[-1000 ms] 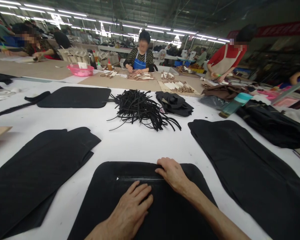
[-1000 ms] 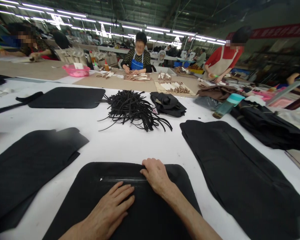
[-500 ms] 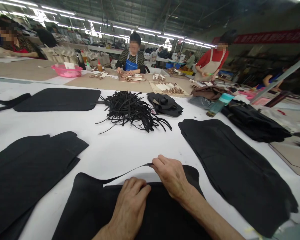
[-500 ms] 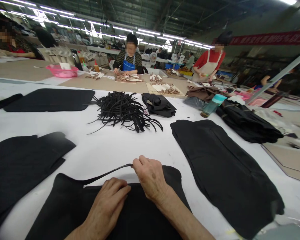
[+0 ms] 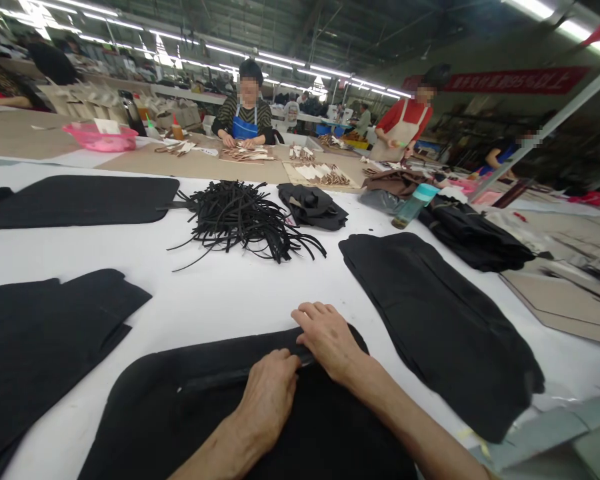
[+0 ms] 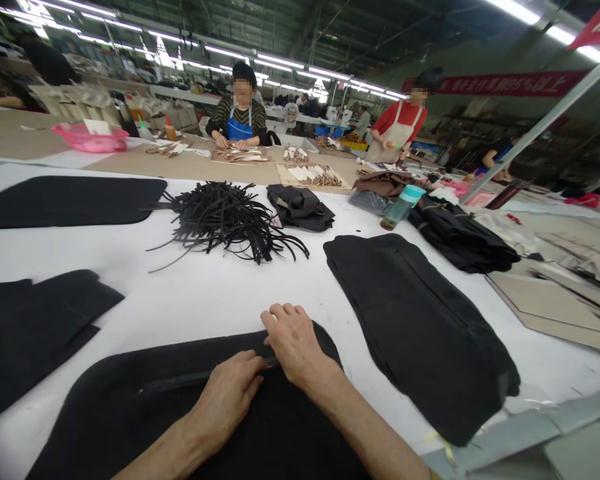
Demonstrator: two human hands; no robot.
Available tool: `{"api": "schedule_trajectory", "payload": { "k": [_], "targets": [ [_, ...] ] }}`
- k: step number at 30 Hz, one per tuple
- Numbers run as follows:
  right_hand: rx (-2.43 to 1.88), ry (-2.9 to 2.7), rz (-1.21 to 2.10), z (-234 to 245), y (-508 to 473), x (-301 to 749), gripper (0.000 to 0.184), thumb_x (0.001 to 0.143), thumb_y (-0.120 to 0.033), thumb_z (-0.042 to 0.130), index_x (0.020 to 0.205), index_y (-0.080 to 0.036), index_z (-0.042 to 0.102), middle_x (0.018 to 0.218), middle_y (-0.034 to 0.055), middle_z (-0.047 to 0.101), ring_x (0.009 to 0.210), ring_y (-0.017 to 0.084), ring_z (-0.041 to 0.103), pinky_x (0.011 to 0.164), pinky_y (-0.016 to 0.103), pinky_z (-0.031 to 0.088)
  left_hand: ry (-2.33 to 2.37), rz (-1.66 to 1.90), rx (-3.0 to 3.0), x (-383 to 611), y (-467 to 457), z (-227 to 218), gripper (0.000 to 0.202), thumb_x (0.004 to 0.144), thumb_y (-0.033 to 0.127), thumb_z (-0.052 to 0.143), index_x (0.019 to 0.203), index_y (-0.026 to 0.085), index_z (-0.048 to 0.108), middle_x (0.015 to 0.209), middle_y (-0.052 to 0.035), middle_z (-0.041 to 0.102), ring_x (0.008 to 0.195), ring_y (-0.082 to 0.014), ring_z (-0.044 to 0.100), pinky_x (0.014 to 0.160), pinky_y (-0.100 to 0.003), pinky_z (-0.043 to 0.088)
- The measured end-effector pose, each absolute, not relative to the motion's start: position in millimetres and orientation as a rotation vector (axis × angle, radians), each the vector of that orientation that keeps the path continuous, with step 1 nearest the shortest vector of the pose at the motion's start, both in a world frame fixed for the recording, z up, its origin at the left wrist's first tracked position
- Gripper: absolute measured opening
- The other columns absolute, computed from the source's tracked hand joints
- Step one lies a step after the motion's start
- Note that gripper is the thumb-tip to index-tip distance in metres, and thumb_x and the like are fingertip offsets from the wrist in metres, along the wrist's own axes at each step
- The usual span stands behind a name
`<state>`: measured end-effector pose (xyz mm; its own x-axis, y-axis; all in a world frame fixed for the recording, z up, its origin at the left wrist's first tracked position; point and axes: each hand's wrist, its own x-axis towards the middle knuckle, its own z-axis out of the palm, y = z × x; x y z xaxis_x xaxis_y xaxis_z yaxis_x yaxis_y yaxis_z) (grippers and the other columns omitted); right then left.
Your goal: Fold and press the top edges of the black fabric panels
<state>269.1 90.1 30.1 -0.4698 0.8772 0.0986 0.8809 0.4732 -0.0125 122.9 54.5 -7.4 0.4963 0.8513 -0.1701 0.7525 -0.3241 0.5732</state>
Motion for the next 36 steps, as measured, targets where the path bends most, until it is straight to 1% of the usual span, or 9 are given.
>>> {"api": "schedule_trajectory", "payload": {
  "k": [2,4,7,9,14,18,23,28,36],
  "targets": [
    [-1.640,-2.508,0.064,35.0,84.1,281.5,0.024,0.080,-0.008,0.061,0.100,-0.020,0.056,0.103,0.0036,0.060,0.094,0.021,0.052,0.079,0.032,0.037,1.303,0.191,2.163,121.4,54.1,-8.4,0.025,0.080,0.007,0.045,0.089,0.019,0.064,0.088,-0.0047,0.063,0.085,-0.0216,0.059,0.076,-0.033,0.047],
    [-1.679,-2.391,0.220,39.6,73.6,293.2,0.023,0.083,-0.006,0.055,0.102,-0.020,0.056,0.101,0.0025,0.060,0.093,0.019,0.053,0.079,0.030,0.039,1.288,0.185,2.179,120.0,53.2,-9.9,0.025,0.081,0.007,0.045,0.089,0.020,0.064,0.088,-0.0033,0.063,0.085,-0.0204,0.058,0.075,-0.031,0.046],
    [-1.596,-2.367,0.504,38.4,54.7,301.7,0.026,0.084,-0.005,0.051,0.103,-0.023,0.055,0.099,-0.0010,0.060,0.090,0.015,0.054,0.078,0.026,0.040,1.270,0.180,2.204,119.7,52.2,-12.7,0.026,0.082,0.007,0.044,0.091,0.021,0.063,0.089,-0.0021,0.062,0.085,-0.0191,0.057,0.075,-0.030,0.045],
    [-1.513,-2.452,0.577,31.0,44.5,299.5,0.030,0.082,-0.004,0.052,0.103,-0.025,0.055,0.100,-0.0023,0.060,0.092,0.015,0.053,0.079,0.027,0.039,1.265,0.171,2.226,120.9,52.0,-14.4,0.027,0.082,0.006,0.042,0.092,0.021,0.062,0.090,-0.0024,0.061,0.086,-0.0190,0.056,0.075,-0.030,0.044],
    [-1.497,-2.679,0.256,8.1,37.6,285.2,0.016,0.083,-0.007,0.052,0.083,-0.022,0.056,0.083,-0.0003,0.058,0.077,0.018,0.049,0.071,0.032,0.035,1.261,0.140,2.305,114.7,51.8,-12.2,0.026,0.086,0.007,0.038,0.089,0.020,0.060,0.091,-0.0027,0.060,0.086,-0.0196,0.053,0.078,-0.033,0.042],
    [-1.533,-2.677,0.122,2.0,38.9,283.9,0.019,0.081,-0.004,0.052,0.076,-0.022,0.054,0.078,0.0004,0.055,0.073,0.019,0.047,0.068,0.033,0.032,1.305,0.087,2.337,80.8,45.7,-3.9,0.026,0.087,0.008,0.037,0.091,0.021,0.059,0.092,-0.0026,0.059,0.086,-0.0205,0.050,0.081,-0.036,0.041],
    [-1.520,-2.657,0.116,-5.3,35.1,282.0,0.025,0.076,0.002,0.049,0.078,-0.022,0.054,0.083,0.0020,0.054,0.075,0.021,0.045,0.069,0.036,0.031,1.468,0.109,2.321,24.3,30.0,-3.0,0.029,0.087,0.004,0.037,0.096,0.021,0.059,0.093,-0.0032,0.058,0.088,-0.0211,0.048,0.080,-0.038,0.039],
    [-1.424,-2.648,0.142,-13.4,30.5,264.3,0.023,0.074,0.000,0.053,0.080,-0.022,0.055,0.083,0.0023,0.055,0.075,0.021,0.045,0.069,0.037,0.031,1.554,0.191,2.267,7.0,22.2,-12.2,0.031,0.083,0.000,0.040,0.094,0.021,0.059,0.091,-0.0021,0.058,0.086,-0.0211,0.047,0.078,-0.038,0.037],
    [-1.344,-2.567,0.364,-21.3,32.8,220.3,0.018,0.085,-0.006,0.051,0.092,-0.021,0.057,0.084,0.0012,0.055,0.077,0.019,0.047,0.069,0.033,0.034,1.543,0.234,2.255,17.1,22.8,-16.9,0.029,0.089,0.006,0.037,0.096,0.022,0.060,0.091,-0.0026,0.058,0.085,-0.0205,0.047,0.078,-0.037,0.037]
  ]
}}
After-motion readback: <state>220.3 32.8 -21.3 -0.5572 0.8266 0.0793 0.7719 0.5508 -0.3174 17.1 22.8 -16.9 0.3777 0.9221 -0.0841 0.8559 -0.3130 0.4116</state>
